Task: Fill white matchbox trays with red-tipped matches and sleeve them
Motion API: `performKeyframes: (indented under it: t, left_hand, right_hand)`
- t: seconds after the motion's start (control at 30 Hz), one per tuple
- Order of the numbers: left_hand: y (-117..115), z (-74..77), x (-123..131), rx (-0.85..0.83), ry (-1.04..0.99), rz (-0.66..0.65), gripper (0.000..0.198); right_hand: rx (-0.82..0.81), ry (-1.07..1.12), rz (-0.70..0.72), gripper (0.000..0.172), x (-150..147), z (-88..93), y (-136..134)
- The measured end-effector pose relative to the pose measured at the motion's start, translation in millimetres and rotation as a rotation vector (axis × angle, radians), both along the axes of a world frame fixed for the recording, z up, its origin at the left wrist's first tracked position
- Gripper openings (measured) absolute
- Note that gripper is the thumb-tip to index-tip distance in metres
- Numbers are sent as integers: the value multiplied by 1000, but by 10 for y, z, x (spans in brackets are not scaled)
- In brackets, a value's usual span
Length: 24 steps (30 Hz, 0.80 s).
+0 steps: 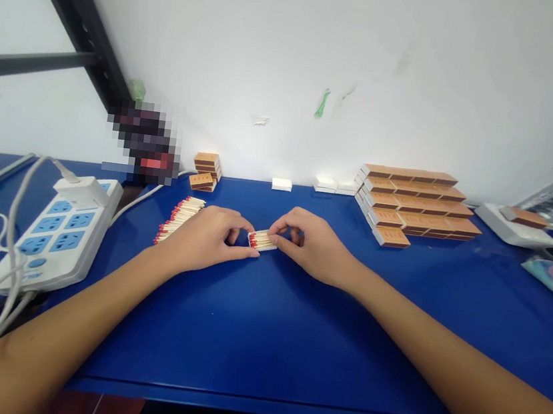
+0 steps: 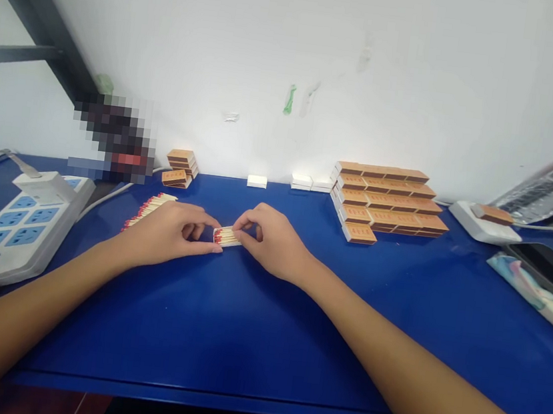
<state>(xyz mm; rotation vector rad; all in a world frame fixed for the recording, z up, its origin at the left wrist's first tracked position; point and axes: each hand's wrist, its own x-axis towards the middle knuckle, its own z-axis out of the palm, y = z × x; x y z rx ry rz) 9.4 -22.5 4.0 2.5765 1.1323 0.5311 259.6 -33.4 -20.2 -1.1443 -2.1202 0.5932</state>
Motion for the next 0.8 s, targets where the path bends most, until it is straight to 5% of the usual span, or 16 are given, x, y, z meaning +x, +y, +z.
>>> performKeyframes:
  t: [0.37, 0.8]
  left_hand:
    - [-15, -7, 10, -55, -9, 24, 46]
    - [-49, 6, 55, -29, -9, 42, 21]
  right_hand:
    - [-2, 40, -49, 10, 40, 46, 38]
    - [-40, -39, 29, 14, 42, 2, 58]
